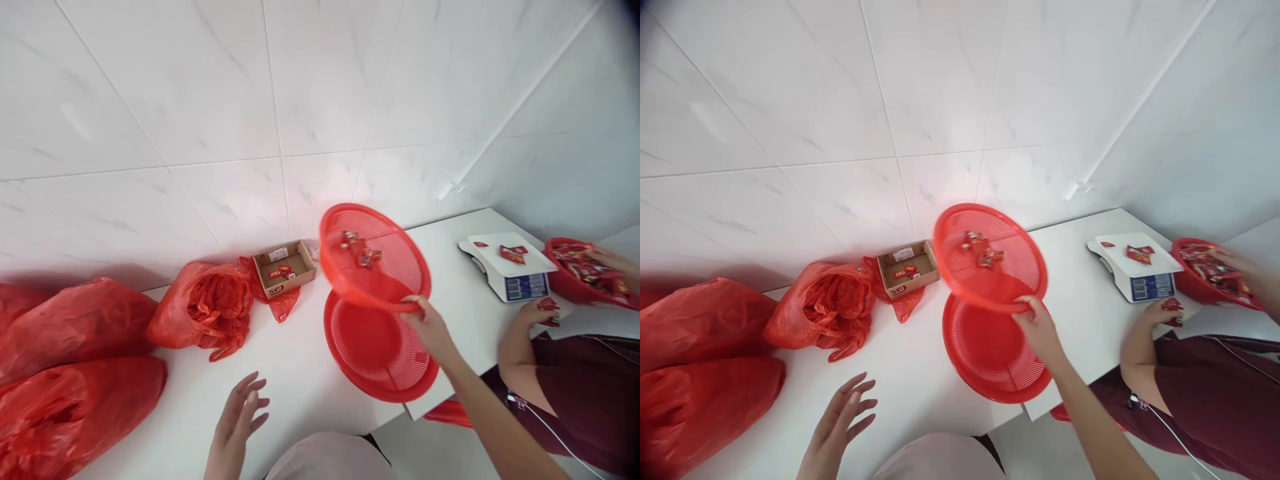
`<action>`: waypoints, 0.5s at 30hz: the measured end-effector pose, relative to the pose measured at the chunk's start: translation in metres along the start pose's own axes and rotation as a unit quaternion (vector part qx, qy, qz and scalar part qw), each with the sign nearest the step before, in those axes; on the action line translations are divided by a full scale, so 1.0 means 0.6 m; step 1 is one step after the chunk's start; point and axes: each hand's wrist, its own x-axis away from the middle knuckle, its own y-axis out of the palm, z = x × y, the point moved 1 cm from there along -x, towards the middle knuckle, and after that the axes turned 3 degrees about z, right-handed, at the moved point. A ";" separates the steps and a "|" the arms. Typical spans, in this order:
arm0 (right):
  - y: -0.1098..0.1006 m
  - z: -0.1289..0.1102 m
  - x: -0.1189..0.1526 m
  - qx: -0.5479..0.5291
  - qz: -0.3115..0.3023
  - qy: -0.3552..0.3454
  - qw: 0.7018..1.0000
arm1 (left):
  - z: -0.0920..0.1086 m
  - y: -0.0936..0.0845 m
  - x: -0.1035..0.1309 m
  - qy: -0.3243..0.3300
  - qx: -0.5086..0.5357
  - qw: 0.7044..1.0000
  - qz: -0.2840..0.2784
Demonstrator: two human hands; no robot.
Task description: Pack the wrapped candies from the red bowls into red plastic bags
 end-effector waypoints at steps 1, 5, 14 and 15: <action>0.011 -0.015 0.043 -0.015 -0.034 -0.004 0.999 | 0.006 -0.003 0.006 -0.026 0.058 0.998 -0.016; 0.052 -0.043 0.188 -0.032 -0.178 -0.030 0.983 | 0.020 -0.013 0.031 -0.057 0.182 0.980 -0.063; 0.124 0.013 0.339 -0.168 -0.243 -0.024 0.955 | -0.055 -0.098 0.063 -0.110 0.131 0.983 0.061; 0.132 0.030 0.342 -0.181 -0.233 0.003 0.955 | -0.063 -0.111 0.063 -0.105 0.131 0.983 0.069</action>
